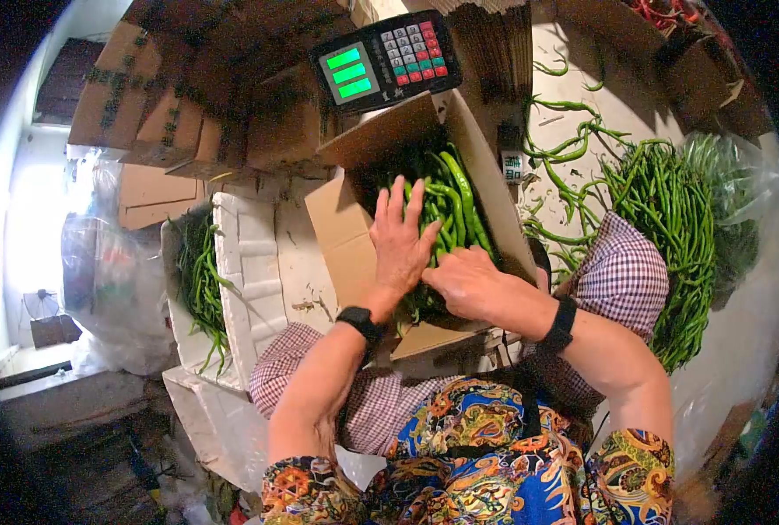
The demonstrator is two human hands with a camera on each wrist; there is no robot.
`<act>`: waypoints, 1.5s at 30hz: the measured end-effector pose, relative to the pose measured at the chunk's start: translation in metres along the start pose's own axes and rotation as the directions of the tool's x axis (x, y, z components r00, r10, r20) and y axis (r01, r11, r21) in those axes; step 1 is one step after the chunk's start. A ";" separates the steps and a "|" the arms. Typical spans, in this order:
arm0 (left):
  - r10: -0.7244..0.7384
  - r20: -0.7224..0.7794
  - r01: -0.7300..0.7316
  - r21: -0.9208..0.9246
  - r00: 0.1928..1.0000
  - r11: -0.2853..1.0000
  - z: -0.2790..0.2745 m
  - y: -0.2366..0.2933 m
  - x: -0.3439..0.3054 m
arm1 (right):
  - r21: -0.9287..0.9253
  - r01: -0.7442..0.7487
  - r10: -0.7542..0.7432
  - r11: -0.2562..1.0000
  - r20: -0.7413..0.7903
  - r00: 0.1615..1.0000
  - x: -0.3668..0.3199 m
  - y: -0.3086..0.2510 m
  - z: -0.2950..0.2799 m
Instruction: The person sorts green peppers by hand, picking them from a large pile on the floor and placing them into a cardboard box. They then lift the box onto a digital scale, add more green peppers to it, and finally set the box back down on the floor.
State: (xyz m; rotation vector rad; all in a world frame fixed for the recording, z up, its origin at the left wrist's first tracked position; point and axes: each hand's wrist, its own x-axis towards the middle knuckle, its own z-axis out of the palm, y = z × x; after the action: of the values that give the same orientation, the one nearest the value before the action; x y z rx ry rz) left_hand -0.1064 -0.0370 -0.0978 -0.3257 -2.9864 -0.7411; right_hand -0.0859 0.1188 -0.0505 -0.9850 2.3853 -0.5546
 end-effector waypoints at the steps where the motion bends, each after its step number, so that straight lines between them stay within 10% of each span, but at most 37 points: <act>1: -0.043 -0.019 0.042 -0.006 0.999 0.999 0.001 0.002 -0.003 | 0.015 -0.083 0.083 0.996 -0.015 0.996 -0.004 -0.001 -0.008; 4: -0.043 -0.101 0.034 -0.088 0.994 0.996 0.003 0.001 -0.008 | -0.109 -0.164 0.114 0.980 -0.364 0.924 -0.009 0.011 -0.004; 21: -0.146 0.022 0.144 0.053 0.989 0.988 0.039 -0.009 -0.002 | -0.206 -0.220 0.245 0.954 0.105 0.964 0.029 0.027 -0.002; 30: 0.029 -0.253 -0.098 -0.267 0.967 0.959 0.006 0.007 0.033 | 0.519 -0.515 0.536 0.682 0.124 0.835 0.038 0.046 -0.004; 32: -0.095 0.044 0.104 -0.312 0.994 0.944 0.009 0.001 0.039 | 0.599 -0.523 0.547 0.607 0.163 0.821 0.035 0.046 -0.011; 35: -0.113 0.034 0.118 -0.302 0.993 0.946 0.013 0.005 0.045 | 0.674 -0.545 0.555 0.500 0.234 0.798 0.027 0.038 -0.019; 38: -0.129 -0.036 0.120 -0.188 0.991 0.975 0.010 0.014 0.048 | 0.536 -0.335 0.417 0.775 -0.035 0.908 0.026 0.047 0.002; 42: -0.046 0.080 0.045 0.006 0.996 0.999 0.013 0.013 0.059 | 0.411 -0.289 0.289 0.864 0.064 0.955 0.007 0.026 -0.026; 45: -0.149 0.349 0.320 -0.507 0.925 0.801 -0.016 0.003 0.066 | 0.445 -0.228 0.228 0.866 0.054 0.972 -0.022 0.006 -0.063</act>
State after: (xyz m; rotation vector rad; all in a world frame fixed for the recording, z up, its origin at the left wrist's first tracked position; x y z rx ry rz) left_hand -0.1702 -0.0294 -0.0761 -0.0724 -3.0344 -1.7518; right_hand -0.1122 0.1499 0.0027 -0.4896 2.1822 -0.9571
